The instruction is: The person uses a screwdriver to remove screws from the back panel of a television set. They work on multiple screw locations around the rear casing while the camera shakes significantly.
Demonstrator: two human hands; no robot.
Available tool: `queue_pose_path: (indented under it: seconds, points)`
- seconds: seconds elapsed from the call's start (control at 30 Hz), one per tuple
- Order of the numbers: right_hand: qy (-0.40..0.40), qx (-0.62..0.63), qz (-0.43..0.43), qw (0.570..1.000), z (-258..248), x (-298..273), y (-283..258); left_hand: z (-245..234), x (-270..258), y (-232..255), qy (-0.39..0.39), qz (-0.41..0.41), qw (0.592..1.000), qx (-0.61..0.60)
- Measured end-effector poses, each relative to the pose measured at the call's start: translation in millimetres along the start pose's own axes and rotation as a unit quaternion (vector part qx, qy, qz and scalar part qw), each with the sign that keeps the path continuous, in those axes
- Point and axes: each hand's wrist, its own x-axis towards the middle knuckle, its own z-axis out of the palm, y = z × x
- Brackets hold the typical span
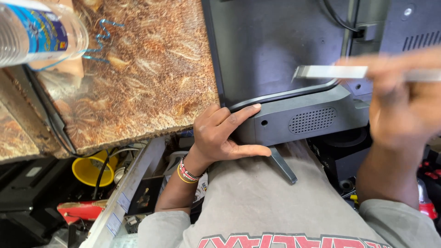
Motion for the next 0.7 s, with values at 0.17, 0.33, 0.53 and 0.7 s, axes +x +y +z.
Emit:
queue_pose_path:
  seconds: [0.17,0.33,0.53,0.7]
  points:
    - [-0.101,-0.007,0.063,0.993,6,-24,-52,-5,-2,2,-0.042,-0.005,0.999,-0.010]
    - [-0.250,-0.115,-0.072,0.959,21,-6,-83,-8,0,4,-0.071,-0.028,0.996,-0.042]
    - [-0.252,-0.153,-0.118,0.948,26,-6,-81,-10,0,5,-0.072,-0.034,0.996,-0.048]
    - [-0.216,-0.154,-0.084,0.961,29,-13,-92,-20,4,7,-0.096,-0.064,0.988,-0.105]
